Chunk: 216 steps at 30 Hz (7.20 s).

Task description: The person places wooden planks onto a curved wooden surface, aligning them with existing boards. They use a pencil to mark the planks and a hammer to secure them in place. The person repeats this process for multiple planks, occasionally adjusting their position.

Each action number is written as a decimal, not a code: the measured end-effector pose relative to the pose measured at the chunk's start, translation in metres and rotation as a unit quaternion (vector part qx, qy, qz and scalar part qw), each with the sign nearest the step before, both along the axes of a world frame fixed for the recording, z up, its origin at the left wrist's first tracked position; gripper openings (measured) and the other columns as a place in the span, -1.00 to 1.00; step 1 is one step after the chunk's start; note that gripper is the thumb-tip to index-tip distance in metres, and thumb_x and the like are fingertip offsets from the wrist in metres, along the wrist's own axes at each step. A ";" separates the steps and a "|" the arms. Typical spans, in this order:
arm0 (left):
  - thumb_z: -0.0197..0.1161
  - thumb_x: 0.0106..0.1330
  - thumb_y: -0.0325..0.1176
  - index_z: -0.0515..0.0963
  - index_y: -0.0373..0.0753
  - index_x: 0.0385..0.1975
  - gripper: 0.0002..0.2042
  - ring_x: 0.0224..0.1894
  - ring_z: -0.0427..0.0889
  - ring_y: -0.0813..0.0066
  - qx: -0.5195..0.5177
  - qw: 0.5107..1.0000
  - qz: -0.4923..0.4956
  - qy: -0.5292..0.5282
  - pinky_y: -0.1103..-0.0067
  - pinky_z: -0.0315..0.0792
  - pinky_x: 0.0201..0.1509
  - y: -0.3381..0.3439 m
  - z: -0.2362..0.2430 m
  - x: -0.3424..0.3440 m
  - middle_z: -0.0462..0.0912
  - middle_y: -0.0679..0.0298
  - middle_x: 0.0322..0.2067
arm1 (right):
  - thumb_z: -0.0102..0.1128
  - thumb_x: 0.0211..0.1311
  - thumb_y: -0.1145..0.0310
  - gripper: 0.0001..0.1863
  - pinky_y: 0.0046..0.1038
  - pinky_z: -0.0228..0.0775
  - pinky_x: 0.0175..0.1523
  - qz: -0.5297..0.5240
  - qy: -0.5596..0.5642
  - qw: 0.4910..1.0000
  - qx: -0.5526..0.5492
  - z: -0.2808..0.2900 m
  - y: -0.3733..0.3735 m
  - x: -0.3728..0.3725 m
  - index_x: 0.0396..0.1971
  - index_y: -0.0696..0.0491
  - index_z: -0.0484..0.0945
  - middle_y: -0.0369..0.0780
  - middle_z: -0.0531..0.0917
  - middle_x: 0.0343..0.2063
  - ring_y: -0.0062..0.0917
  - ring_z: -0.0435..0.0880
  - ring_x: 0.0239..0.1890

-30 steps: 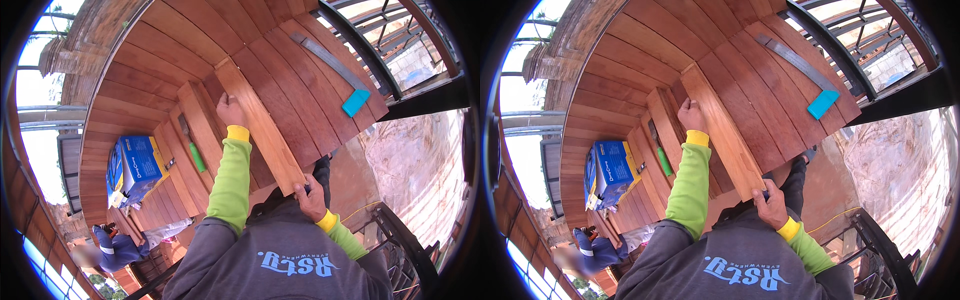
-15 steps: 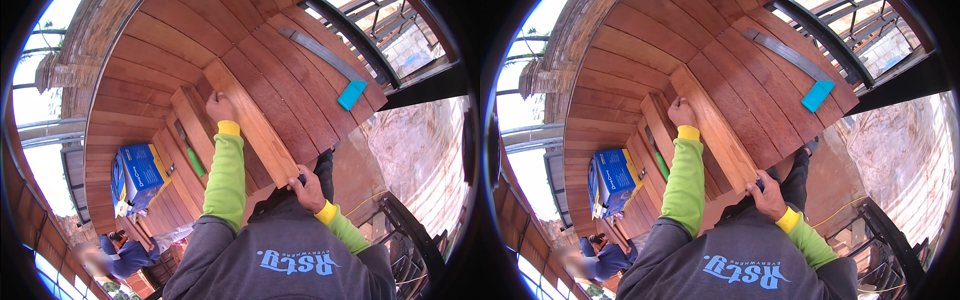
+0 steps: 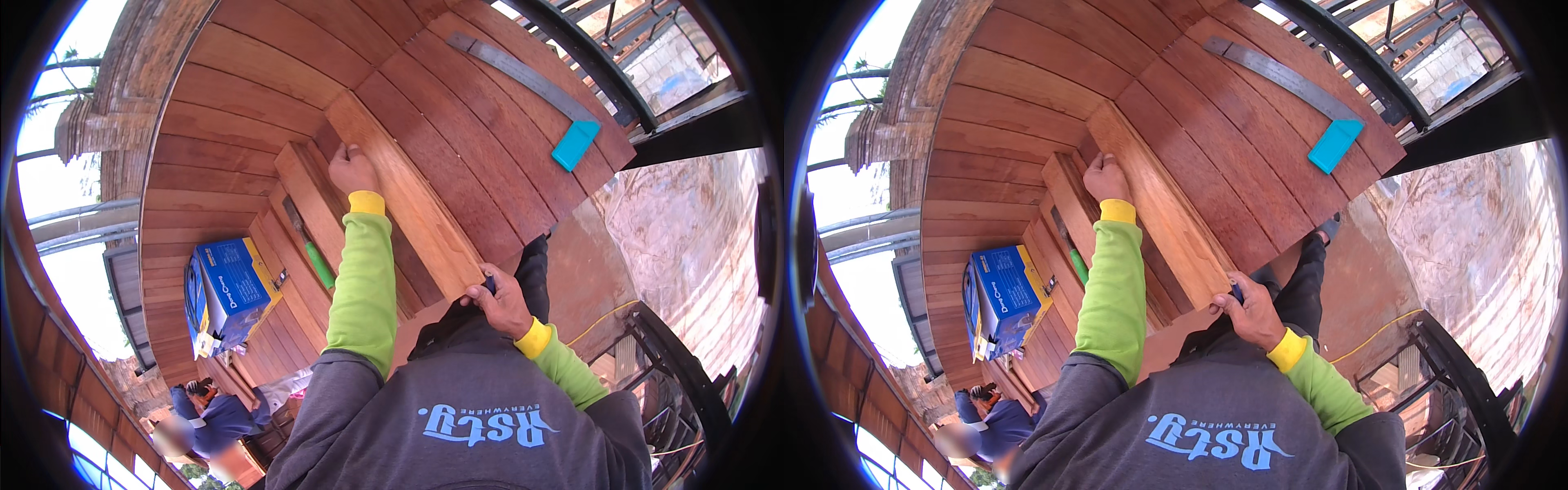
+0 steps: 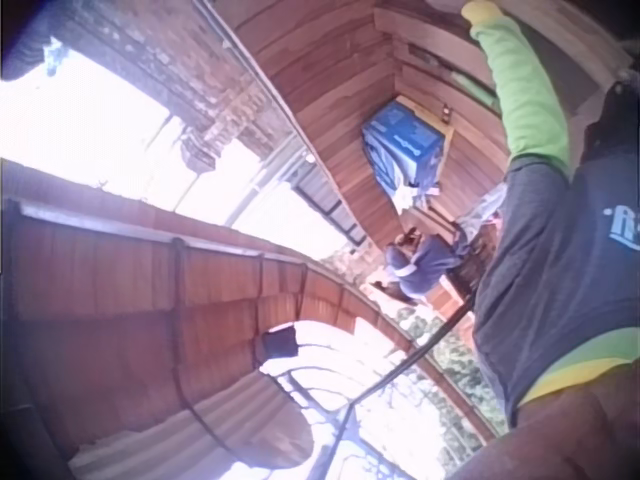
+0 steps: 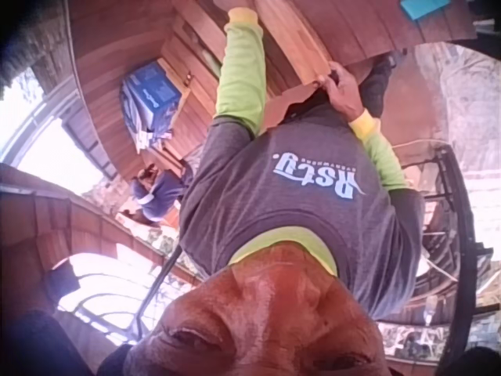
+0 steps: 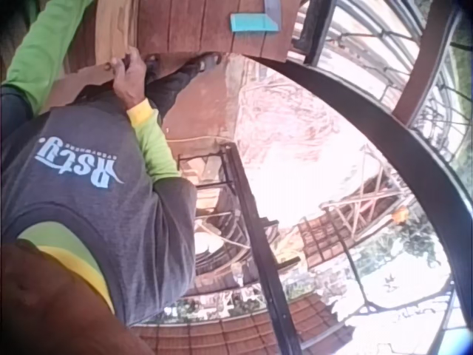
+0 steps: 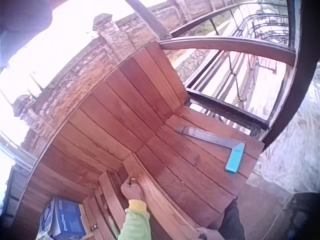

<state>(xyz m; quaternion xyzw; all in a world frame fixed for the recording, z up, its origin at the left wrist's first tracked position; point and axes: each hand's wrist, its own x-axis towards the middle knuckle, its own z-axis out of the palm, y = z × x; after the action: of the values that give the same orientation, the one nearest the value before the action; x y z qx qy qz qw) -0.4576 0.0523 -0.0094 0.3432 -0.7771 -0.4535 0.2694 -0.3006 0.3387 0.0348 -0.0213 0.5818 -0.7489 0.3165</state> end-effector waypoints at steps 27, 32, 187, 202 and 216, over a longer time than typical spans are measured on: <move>0.12 0.27 -0.33 0.35 -0.55 0.08 -0.54 0.07 0.47 0.14 0.006 1.000 -0.025 0.001 0.44 0.29 0.17 0.034 -0.005 0.039 0.47 -0.11 0.02 | 0.56 -0.25 0.06 -0.44 -0.49 0.18 -0.61 -0.121 0.036 0.960 0.249 -0.035 -0.001 0.017 -0.78 0.14 0.34 -0.28 0.27 -0.82 -0.69 0.18 -0.69; 0.13 0.27 -0.33 0.35 -0.57 0.08 -0.53 0.07 0.46 0.12 0.019 0.999 -0.040 -0.002 0.43 0.29 0.18 0.017 -0.020 0.038 0.47 -0.13 0.03 | 0.56 -0.24 0.07 -0.44 -0.49 0.18 -0.61 -0.118 0.012 0.965 0.234 -0.037 -0.001 0.016 -0.78 0.15 0.33 -0.28 0.26 -0.82 -0.69 0.17 -0.69; -0.15 0.42 -0.15 0.08 -0.37 0.29 -0.46 0.30 0.04 -0.28 -0.227 0.949 -0.171 -0.134 0.25 0.08 0.32 0.021 0.002 0.007 -0.03 -0.44 0.23 | 0.57 -0.42 0.11 -0.13 -0.34 0.43 -0.05 -0.161 0.348 0.844 0.376 -0.027 -0.010 0.038 -0.05 0.21 0.35 0.01 0.46 -0.12 -0.16 0.52 -0.10; -0.16 0.41 -0.15 0.08 -0.35 0.29 -0.46 0.28 0.09 -0.28 -0.232 0.947 -0.162 -0.151 0.26 0.14 0.30 0.022 0.002 0.006 -0.03 -0.42 0.24 | 0.55 -0.33 0.12 -0.23 -0.39 0.47 -0.17 -0.164 0.329 0.862 0.350 -0.034 -0.011 0.042 -0.12 0.19 0.36 -0.03 0.48 -0.19 -0.22 0.55 -0.21; -0.16 0.42 -0.21 0.05 -0.34 0.30 -0.48 0.29 0.06 -0.30 -0.227 0.953 -0.148 -0.136 0.25 0.15 0.30 0.022 -0.003 0.004 -0.04 -0.42 0.24 | -0.20 0.33 0.39 -0.72 -0.55 0.32 -0.28 -0.301 0.208 0.923 0.120 -0.005 -0.007 -0.019 -0.25 0.26 0.47 -0.12 0.51 -0.31 -0.57 0.42 -0.41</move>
<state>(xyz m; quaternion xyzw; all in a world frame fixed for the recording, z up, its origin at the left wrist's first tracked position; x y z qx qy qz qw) -0.4538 0.0740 -0.0120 0.2120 -0.9311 -0.2489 0.1618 -0.3193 0.3314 0.0301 0.0375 0.6988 -0.7125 -0.0521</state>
